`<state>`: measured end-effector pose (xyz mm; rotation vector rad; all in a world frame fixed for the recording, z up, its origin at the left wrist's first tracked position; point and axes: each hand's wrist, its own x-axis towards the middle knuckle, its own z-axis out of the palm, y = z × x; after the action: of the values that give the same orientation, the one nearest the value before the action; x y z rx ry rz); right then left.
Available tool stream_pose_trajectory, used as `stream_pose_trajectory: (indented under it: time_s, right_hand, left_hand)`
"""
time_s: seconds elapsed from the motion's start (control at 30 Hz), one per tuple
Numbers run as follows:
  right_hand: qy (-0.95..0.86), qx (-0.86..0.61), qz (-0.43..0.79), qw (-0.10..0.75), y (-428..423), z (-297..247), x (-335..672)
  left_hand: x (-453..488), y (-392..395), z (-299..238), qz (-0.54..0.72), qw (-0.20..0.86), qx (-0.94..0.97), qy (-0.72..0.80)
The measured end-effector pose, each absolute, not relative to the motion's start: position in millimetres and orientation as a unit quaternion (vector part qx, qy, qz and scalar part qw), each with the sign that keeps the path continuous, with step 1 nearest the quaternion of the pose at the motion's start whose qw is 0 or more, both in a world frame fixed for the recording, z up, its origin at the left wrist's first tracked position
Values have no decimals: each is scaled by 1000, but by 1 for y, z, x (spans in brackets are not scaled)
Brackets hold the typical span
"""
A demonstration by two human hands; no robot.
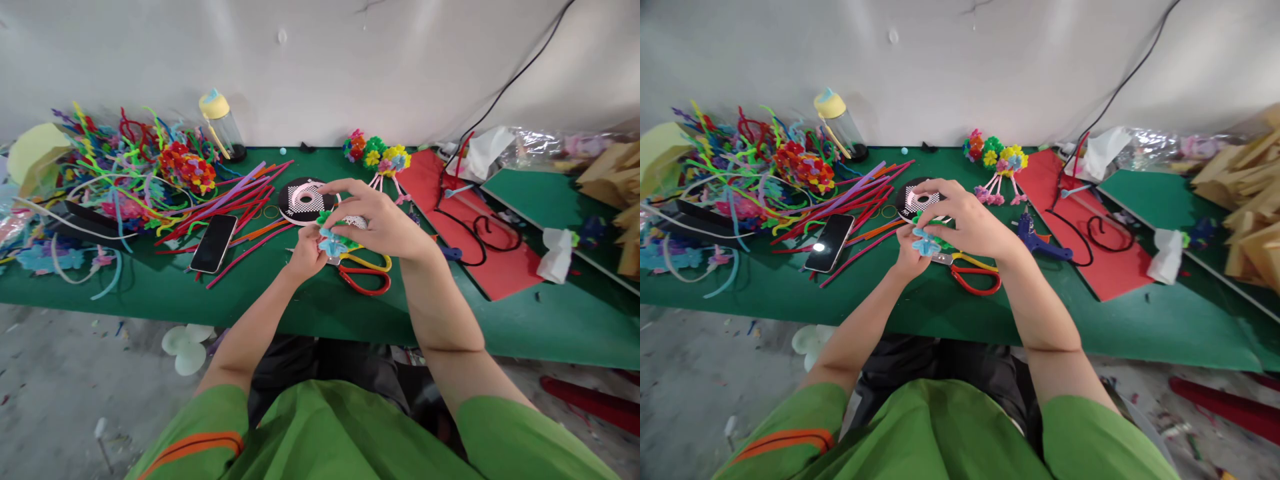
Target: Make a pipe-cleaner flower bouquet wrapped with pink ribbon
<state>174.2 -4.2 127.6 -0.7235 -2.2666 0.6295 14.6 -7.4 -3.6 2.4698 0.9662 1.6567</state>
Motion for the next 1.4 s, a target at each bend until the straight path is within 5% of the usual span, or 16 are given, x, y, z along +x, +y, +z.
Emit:
stream_pose_trajectory:
  time_s: [0.27, 1.0, 1.4]
  right_hand:
    - [-829, -232, 362, 357, 3, 128, 183]
    - [-781, -236, 474, 330, 9, 120, 181]
    - [-876, -202, 350, 264, 2, 126, 177]
  left_hand:
    - [11, -14, 0, 476, 88, 784, 389]
    - [11, -11, -13, 480, 43, 797, 364]
    - [12, -7, -15, 479, 64, 814, 321]
